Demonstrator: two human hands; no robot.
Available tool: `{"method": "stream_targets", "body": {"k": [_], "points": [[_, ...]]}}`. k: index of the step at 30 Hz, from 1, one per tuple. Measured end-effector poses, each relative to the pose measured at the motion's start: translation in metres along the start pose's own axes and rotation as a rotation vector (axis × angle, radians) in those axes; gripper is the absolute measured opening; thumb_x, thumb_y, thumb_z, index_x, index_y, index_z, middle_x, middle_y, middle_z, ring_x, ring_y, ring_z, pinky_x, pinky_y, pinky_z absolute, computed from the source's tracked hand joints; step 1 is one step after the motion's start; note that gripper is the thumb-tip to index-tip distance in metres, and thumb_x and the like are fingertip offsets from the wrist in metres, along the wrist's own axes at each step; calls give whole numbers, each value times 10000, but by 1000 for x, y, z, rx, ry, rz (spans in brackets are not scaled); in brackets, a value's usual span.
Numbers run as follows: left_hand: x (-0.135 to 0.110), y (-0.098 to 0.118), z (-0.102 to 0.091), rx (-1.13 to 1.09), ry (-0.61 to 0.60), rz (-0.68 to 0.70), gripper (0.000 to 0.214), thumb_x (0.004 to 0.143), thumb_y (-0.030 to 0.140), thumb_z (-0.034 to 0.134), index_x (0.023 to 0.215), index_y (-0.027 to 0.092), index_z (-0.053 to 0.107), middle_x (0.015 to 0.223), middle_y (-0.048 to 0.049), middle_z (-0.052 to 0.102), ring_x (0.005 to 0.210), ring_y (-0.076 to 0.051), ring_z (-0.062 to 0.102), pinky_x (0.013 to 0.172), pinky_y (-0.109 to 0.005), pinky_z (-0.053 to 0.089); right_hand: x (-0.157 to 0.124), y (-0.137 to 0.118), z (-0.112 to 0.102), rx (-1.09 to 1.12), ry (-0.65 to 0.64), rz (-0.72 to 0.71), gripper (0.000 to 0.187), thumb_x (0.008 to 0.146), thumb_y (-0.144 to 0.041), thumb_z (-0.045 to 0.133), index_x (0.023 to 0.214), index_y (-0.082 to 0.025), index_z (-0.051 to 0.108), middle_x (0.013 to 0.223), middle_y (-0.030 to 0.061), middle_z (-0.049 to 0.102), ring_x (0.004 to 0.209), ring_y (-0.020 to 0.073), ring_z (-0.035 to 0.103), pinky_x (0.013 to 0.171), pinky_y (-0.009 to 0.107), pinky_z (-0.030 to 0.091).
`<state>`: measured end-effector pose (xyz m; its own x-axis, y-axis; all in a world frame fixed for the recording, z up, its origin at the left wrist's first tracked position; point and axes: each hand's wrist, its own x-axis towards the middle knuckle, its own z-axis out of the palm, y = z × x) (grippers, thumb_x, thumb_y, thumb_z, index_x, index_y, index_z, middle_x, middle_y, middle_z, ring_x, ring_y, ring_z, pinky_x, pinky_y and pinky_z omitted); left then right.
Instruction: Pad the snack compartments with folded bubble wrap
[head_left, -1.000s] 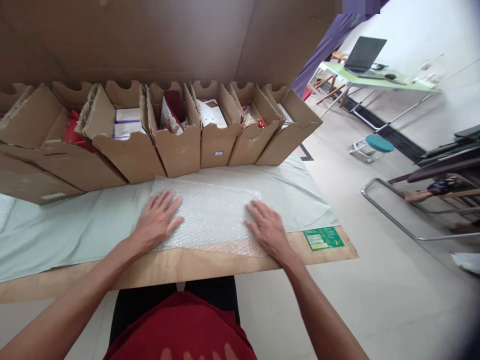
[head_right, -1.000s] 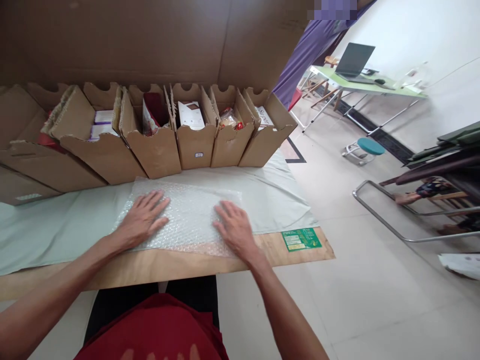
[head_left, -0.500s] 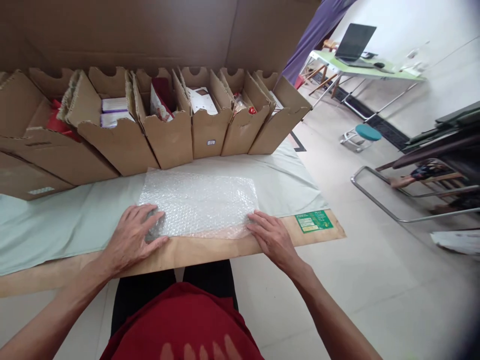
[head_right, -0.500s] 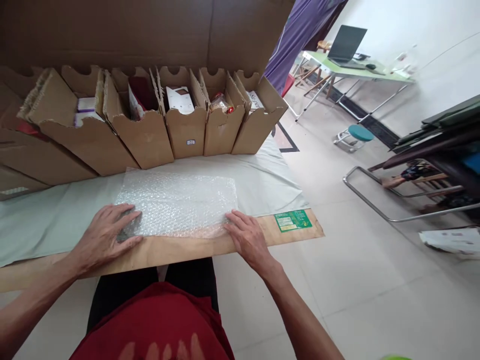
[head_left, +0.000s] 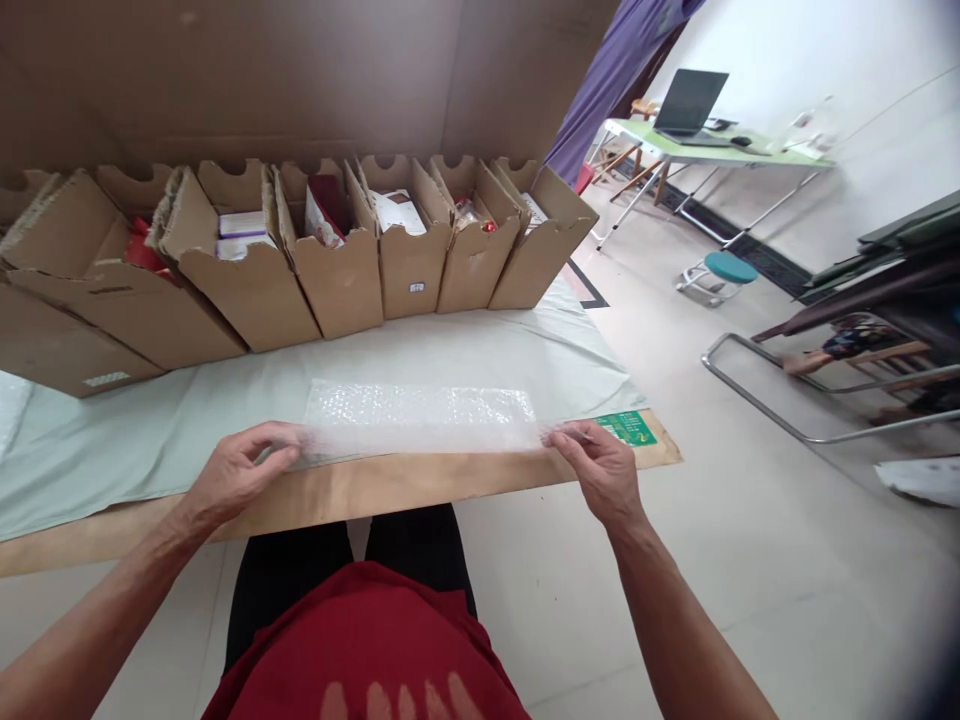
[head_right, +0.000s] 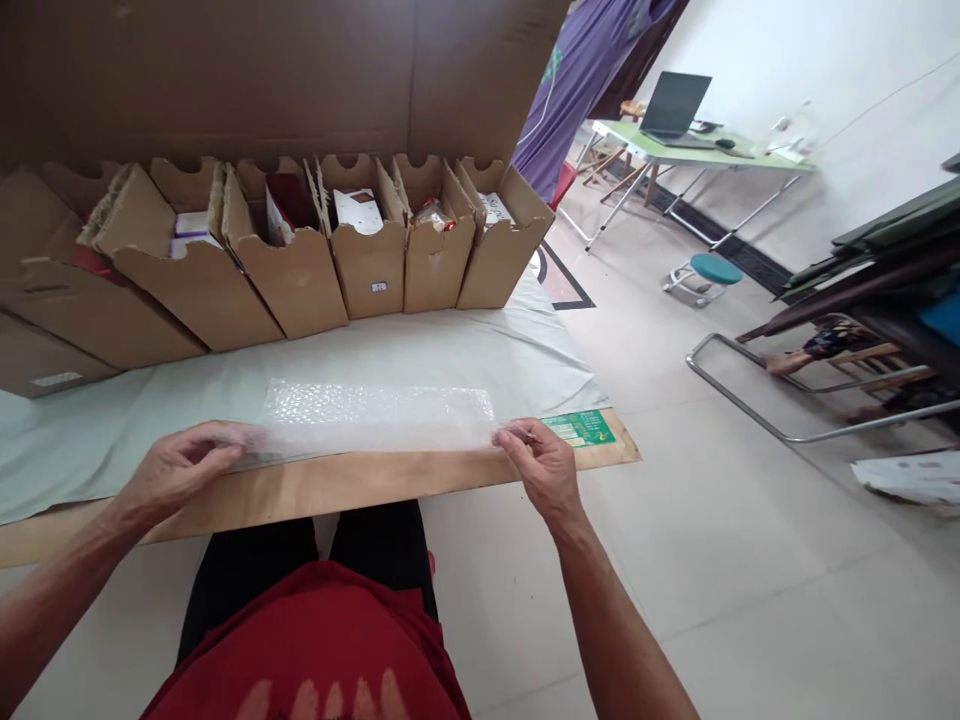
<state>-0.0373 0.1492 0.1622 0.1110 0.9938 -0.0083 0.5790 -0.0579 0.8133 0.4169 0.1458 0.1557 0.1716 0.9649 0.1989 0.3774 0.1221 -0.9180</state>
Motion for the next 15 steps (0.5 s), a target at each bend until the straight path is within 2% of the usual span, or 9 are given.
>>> {"method": "stream_targets", "body": {"k": [2, 4, 6, 9, 11, 15], "points": [[4, 2, 4, -107, 74, -92, 263, 873, 469, 645, 884, 211, 697, 979, -53, 795, 951, -249, 737, 891, -360, 577, -4, 8, 2, 54, -26, 44, 308, 781, -497, 786, 900, -222, 715, 834, 24, 734, 751, 194, 682, 716, 338, 559], [7, 3, 9, -128, 146, -143, 277, 866, 482, 650, 880, 206, 671, 889, -44, 785, 868, -227, 735, 867, -352, 575, -8, 15, 6, 77, -77, 95, 427, 721, -481, 829, 1036, -222, 705, 870, 18, 728, 731, 183, 667, 671, 320, 547], [10, 3, 16, -67, 210, -160, 281, 857, 492, 638, 869, 212, 652, 829, -30, 767, 798, -211, 724, 824, -335, 568, -10, 18, 11, 58, -102, 139, 465, 741, -473, 806, 1103, -211, 679, 801, -3, 701, 689, 170, 639, 644, 309, 525], [15, 2, 24, 125, 294, -151, 298, 841, 517, 603, 878, 228, 667, 815, -17, 755, 750, -206, 701, 754, -311, 544, -4, 18, 19, 3, -51, 161, 405, 802, -474, 727, 1085, -197, 642, 676, -42, 631, 612, 151, 589, 626, 300, 498], [20, 1, 28, 283, 318, -151, 302, 836, 519, 575, 867, 238, 683, 792, -13, 750, 733, -212, 682, 741, -317, 521, 2, 16, 25, -101, -15, 157, 404, 796, -456, 705, 1094, -194, 627, 683, -42, 631, 587, 148, 579, 623, 303, 494], [28, -4, 35, 546, 316, -111, 323, 873, 499, 509, 844, 244, 705, 729, -32, 729, 718, -236, 638, 756, -349, 479, 7, 15, 32, -486, -8, 132, 433, 780, -383, 646, 1172, -201, 636, 739, -13, 672, 633, 186, 623, 678, 339, 497]]}}
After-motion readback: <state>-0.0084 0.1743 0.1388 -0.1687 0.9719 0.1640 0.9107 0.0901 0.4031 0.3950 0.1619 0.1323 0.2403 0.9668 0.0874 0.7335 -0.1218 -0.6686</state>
